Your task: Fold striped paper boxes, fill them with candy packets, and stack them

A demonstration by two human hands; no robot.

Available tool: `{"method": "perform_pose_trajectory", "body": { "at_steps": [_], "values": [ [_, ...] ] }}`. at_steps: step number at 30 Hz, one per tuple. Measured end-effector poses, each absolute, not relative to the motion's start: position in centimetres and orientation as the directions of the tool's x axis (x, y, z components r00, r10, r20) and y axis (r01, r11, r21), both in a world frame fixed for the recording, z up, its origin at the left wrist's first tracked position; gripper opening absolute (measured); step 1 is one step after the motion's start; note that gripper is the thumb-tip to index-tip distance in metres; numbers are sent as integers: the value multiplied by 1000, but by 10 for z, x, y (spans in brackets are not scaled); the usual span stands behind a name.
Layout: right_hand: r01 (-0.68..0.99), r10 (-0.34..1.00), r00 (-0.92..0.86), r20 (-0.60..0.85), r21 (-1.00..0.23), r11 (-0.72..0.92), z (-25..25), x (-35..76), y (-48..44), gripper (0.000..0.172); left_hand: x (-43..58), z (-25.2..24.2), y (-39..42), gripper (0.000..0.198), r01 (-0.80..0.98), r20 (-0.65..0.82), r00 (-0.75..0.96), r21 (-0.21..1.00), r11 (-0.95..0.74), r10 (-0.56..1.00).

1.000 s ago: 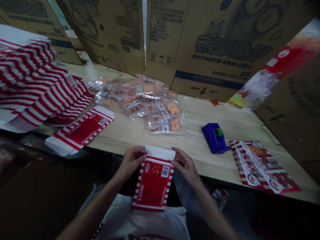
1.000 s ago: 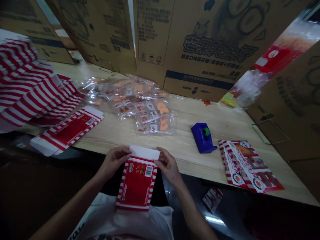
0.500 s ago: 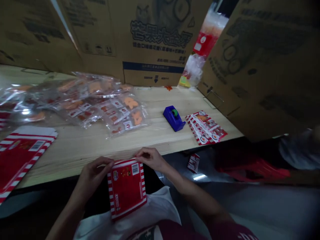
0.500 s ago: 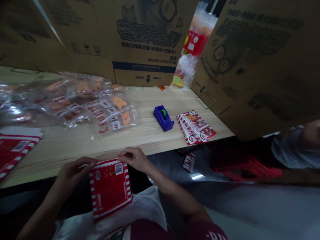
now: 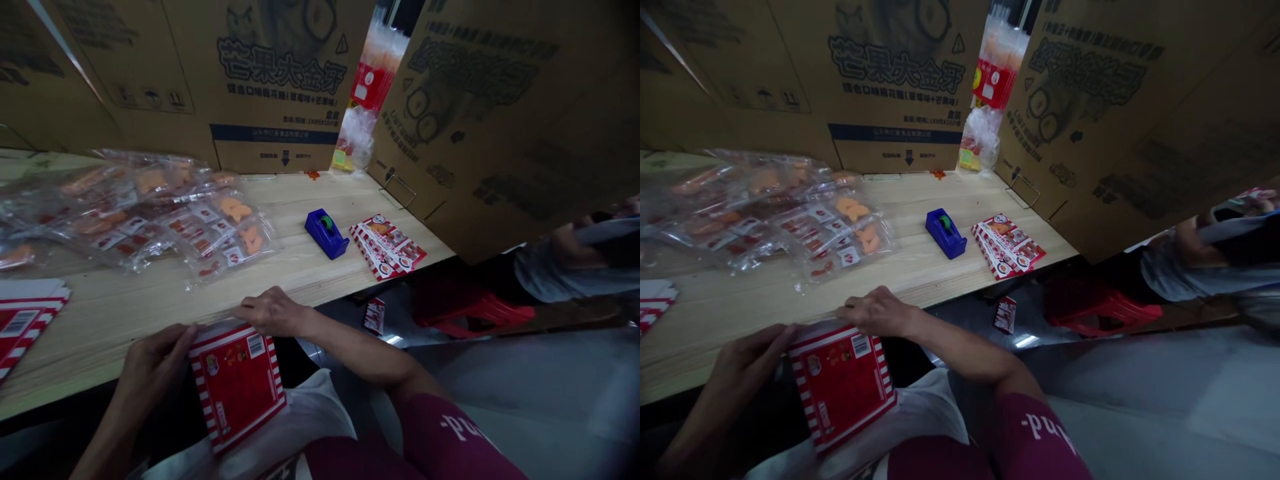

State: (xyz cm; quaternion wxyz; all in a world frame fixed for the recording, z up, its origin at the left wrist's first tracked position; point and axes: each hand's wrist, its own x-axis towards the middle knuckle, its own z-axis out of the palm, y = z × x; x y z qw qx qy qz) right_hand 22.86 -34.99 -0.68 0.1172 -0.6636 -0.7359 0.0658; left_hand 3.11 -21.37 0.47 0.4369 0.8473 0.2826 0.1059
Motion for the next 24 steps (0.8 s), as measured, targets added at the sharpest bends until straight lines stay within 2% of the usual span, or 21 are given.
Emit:
{"method": "perform_pose_trajectory", "body": {
  "at_steps": [2,4,7,9,11,14,16,20,24],
  "values": [
    [948,991,-102,84,-294,123,-8,230,-350,24,30,1,-212,43,355,-56,839,810,-466,540],
    [873,992,-57,115,-476,105,-12,233,-354,20,28,-4,-209,39,320,-35,855,820,-474,517],
    [606,992,57,115,-793,57,-18,235,-361,24,25,-10,-208,32,274,13,868,821,-500,497],
    [452,986,146,76,-892,2,-24,232,-367,20,24,-13,-210,27,243,49,879,810,-533,474],
    [420,977,203,69,-907,-23,-29,225,-373,17,23,-14,-215,22,219,76,889,795,-566,451],
    [505,961,223,166,-863,31,-34,216,-381,16,23,-15,-222,18,198,119,894,761,-618,433],
    [489,954,236,186,-871,49,-32,217,-384,17,23,-15,-226,17,183,153,892,738,-650,425],
    [253,984,160,-74,-961,-114,-14,233,-373,25,24,-7,-232,14,114,220,885,753,-649,410],
    [115,954,-100,-283,-956,-271,3,245,-356,32,24,3,-239,12,42,274,879,772,-635,391]
  ]
}}
